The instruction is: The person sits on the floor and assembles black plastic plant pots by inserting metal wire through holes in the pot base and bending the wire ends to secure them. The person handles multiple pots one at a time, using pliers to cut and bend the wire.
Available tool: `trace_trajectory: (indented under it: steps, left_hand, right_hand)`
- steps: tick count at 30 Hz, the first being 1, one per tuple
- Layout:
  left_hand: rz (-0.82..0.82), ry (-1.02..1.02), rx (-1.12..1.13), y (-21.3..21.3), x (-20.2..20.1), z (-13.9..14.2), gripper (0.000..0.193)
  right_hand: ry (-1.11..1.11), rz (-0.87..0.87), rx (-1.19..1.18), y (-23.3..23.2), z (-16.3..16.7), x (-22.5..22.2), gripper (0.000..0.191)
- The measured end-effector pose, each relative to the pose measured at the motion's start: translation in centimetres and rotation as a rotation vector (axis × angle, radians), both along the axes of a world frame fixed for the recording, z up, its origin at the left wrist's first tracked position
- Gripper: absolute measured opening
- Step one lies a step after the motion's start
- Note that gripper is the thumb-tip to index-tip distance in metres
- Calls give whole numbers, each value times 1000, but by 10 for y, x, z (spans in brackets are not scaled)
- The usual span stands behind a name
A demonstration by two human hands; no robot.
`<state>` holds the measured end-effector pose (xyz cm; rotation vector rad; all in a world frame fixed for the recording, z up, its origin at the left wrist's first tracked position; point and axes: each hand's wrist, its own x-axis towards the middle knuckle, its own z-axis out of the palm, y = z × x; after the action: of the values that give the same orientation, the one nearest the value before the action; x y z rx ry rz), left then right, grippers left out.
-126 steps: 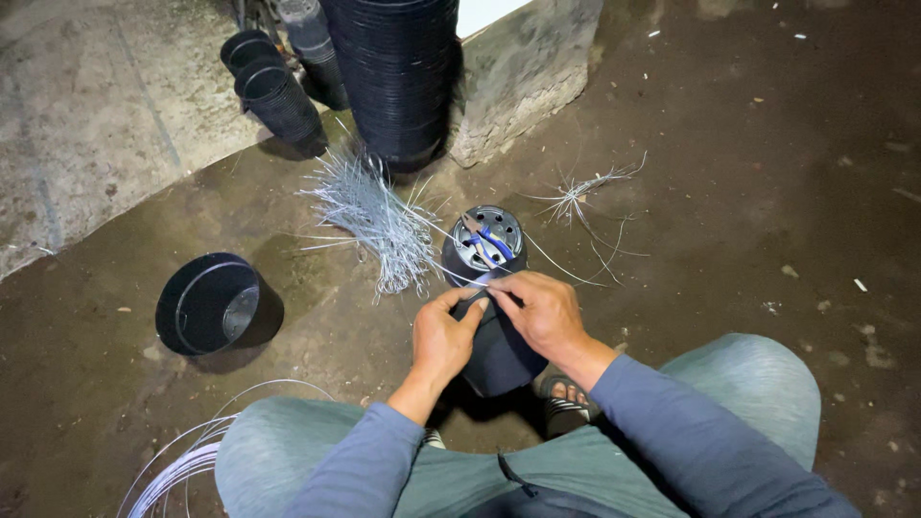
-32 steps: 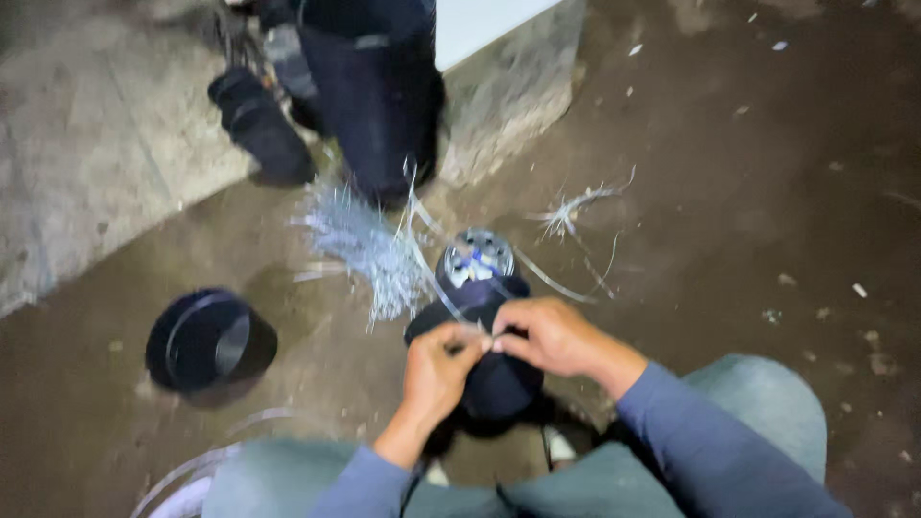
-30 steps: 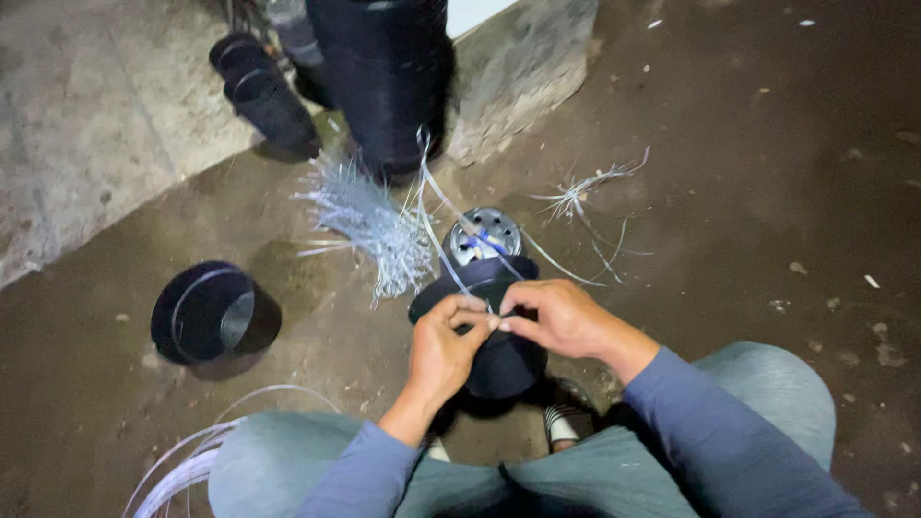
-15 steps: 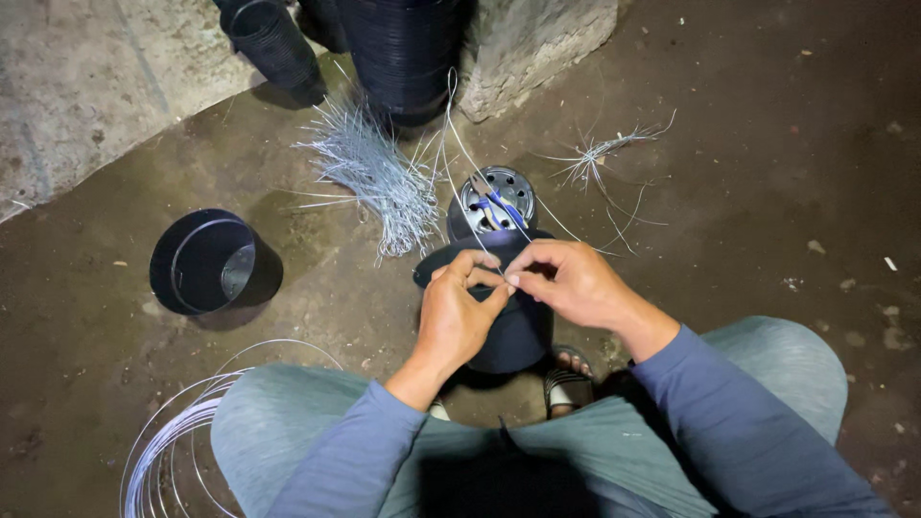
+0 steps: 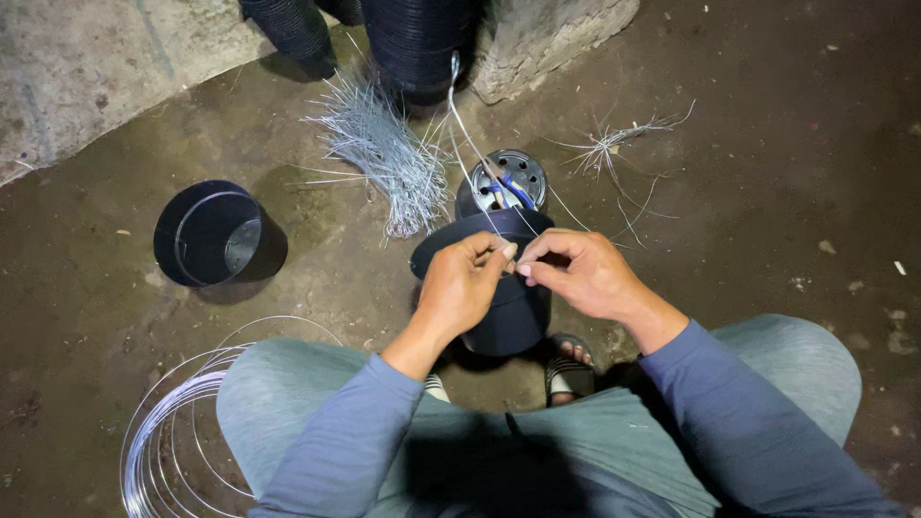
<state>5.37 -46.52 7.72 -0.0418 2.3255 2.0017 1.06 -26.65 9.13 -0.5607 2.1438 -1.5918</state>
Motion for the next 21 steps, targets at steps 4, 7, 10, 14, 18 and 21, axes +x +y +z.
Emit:
trace_trajectory:
  steps: [4, 7, 10, 14, 18, 21]
  left_hand:
    - [91, -54, -187, -1, 1, 9, 21]
    - [123, -79, -351, 1, 2, 15, 23]
    - [151, -63, -367, 3, 3, 14, 23]
    - [166, 72, -310, 3, 4, 4, 22]
    - [161, 12, -305, 7, 7, -4, 22]
    - [203, 154, -309, 14, 9, -6, 21]
  right_hand:
    - [-14, 45, -91, 2, -4, 0, 8]
    - [-44, 50, -83, 0, -8, -1, 8]
    - [-8, 6, 85, -3, -10, -1, 9]
    - [46, -23, 81, -13, -13, 3, 12]
    - [77, -148, 240, -23, -15, 8, 19]
    - [137, -233, 300, -28, -16, 10, 25]
